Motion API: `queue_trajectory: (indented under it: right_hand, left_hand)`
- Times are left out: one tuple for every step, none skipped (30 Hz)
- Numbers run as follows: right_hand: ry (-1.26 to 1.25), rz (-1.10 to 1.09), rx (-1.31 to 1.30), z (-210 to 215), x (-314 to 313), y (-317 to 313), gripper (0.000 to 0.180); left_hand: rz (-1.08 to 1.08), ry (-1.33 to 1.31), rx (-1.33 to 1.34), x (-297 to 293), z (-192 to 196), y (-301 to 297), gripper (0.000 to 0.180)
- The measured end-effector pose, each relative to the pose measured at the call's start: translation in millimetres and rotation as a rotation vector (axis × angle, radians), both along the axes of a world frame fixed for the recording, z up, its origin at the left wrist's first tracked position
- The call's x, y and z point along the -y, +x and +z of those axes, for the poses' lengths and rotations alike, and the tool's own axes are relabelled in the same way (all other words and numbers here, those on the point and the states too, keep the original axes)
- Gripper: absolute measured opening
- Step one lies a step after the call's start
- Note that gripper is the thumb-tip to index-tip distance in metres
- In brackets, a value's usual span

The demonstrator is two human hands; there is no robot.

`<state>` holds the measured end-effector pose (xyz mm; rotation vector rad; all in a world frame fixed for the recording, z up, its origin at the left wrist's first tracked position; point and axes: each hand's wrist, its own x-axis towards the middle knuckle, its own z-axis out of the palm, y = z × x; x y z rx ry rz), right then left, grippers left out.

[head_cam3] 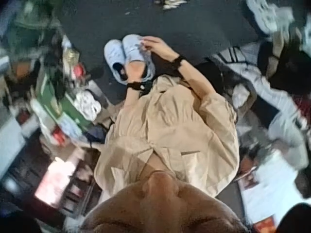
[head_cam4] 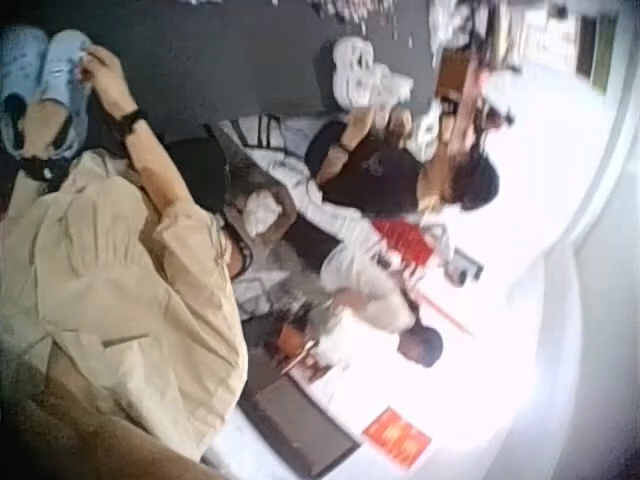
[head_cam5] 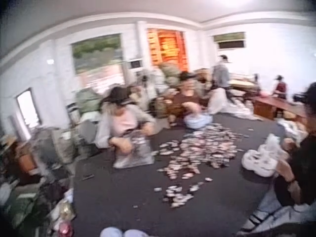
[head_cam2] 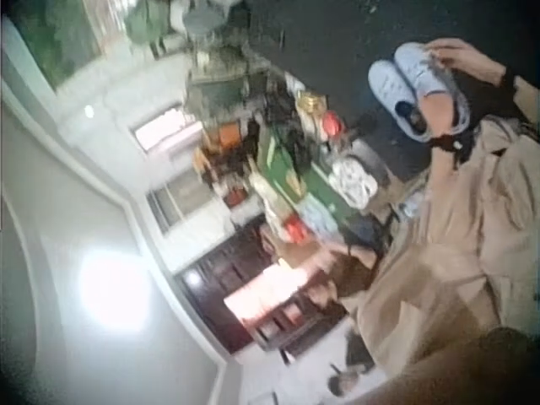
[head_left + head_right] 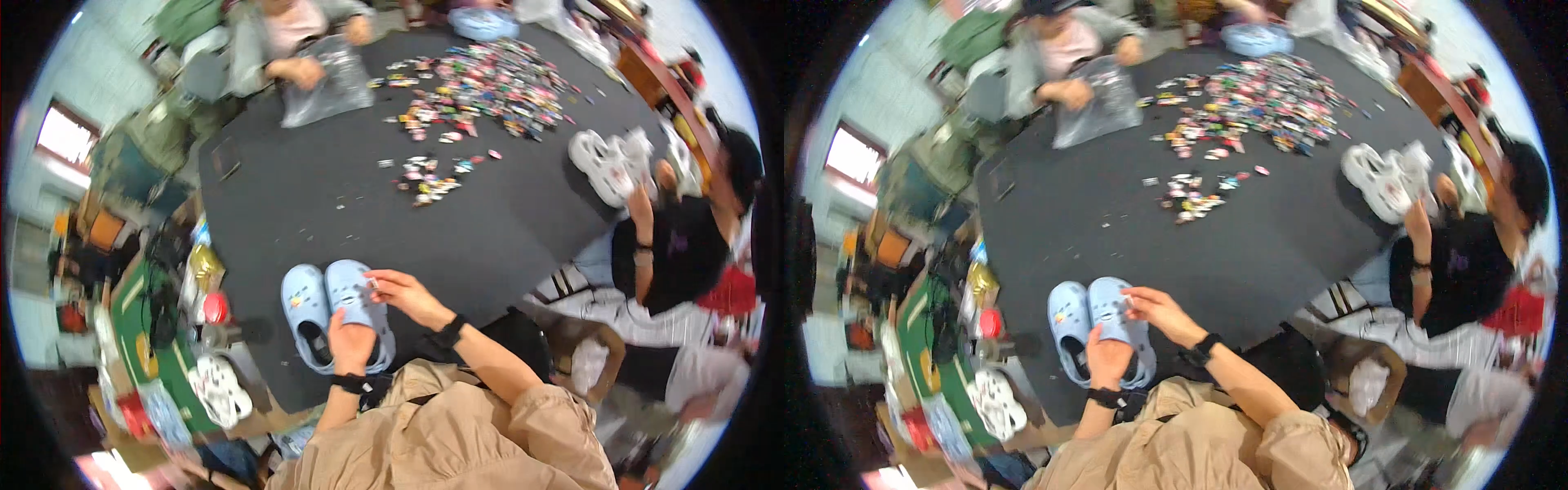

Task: Attaching decorative charms into the holes of foam clogs at a production station.

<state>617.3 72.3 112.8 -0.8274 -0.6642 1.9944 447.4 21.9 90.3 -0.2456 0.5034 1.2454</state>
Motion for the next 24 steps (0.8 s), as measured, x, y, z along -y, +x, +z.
queue_trajectory:
  right_hand:
    - [0.0,0.028,0.013,1,-2,-2,0.029]
    - [0.0,0.048,0.029,1,-5,-5,0.029]
    - [0.012,0.079,0.036,3,-10,-7,0.026]
    - [0.038,0.075,0.056,4,-13,-10,0.025]
    - [0.06,0.111,0.092,5,-18,-14,0.024]
    - [0.084,0.142,0.13,6,-24,-17,0.023]
    - [0.086,0.165,0.139,6,-29,-19,0.023]
    - [0.148,0.219,0.228,7,-33,-21,0.022]
    - [0.211,0.271,0.316,8,-36,-23,0.021]
    - [0.214,0.28,0.327,8,-39,-24,0.021]
    - [0.286,0.26,0.435,8,-42,-27,0.019]
    - [0.359,0.238,0.542,8,-44,-30,0.016]
    - [0.362,0.245,0.548,11,-46,-34,0.016]
    - [0.423,0.272,0.612,15,-49,-37,0.015]
    - [0.484,0.299,0.674,19,-51,-41,0.014]
    - [0.488,0.301,0.681,18,-54,-44,0.014]
    - [0.589,0.292,0.739,16,-58,-48,0.013]
    - [0.69,0.283,0.796,15,-60,-53,0.012]
    - [0.751,0.283,0.826,14,-61,-56,0.012]
    - [0.752,0.285,0.834,13,-65,-56,0.012]
    - [0.8,0.358,0.858,12,-70,-55,0.012]
    - [0.849,0.435,0.876,15,-76,-57,0.013]
    - [0.85,0.438,0.879,17,-82,-59,0.013]
    - [0.851,0.588,0.948,19,-89,-62,0.013]
  left_hand:
    - [0.019,-0.028,-0.018,-1,6,3,0.042]
    - [0.031,-0.057,-0.031,-1,14,5,0.041]
    - [0.021,-0.074,-0.046,0,17,4,0.04]
    - [0.035,-0.057,-0.04,1,15,3,0.04]
    - [0.048,-0.082,-0.039,2,18,2,0.039]
    - [0.054,-0.106,-0.036,3,20,1,0.038]
    - [0.076,-0.106,-0.025,4,16,0,0.038]
    - [0.079,-0.101,-0.021,4,12,-1,0.037]
    - [0.08,-0.096,-0.017,4,8,-1,0.037]
    - [0.088,-0.094,-0.005,3,9,1,0.037]
    - [0.092,-0.117,-0.014,2,10,4,0.035]
    - [0.095,-0.141,-0.024,1,12,6,0.034]
    - [0.101,-0.139,-0.016,1,12,6,0.034]
    - [0.1,-0.127,-0.019,0,12,6,0.034]
    - [0.099,-0.114,-0.022,1,12,5,0.033]
    - [0.101,-0.11,-0.014,2,8,4,0.033]
    - [0.09,-0.127,-0.007,3,4,2,0.033]
    - [0.079,-0.144,0.0,4,0,1,0.032]
    - [0.078,-0.142,0.008,4,2,2,0.032]
    - [0.091,-0.159,0.004,4,3,3,0.031]
    - [0.103,-0.176,0.0,3,5,5,0.03]
    - [0.105,-0.175,0.003,3,3,5,0.03]
    - [0.121,-0.195,-0.025,3,2,6,0.03]
    - [0.137,-0.216,-0.053,3,1,7,0.03]
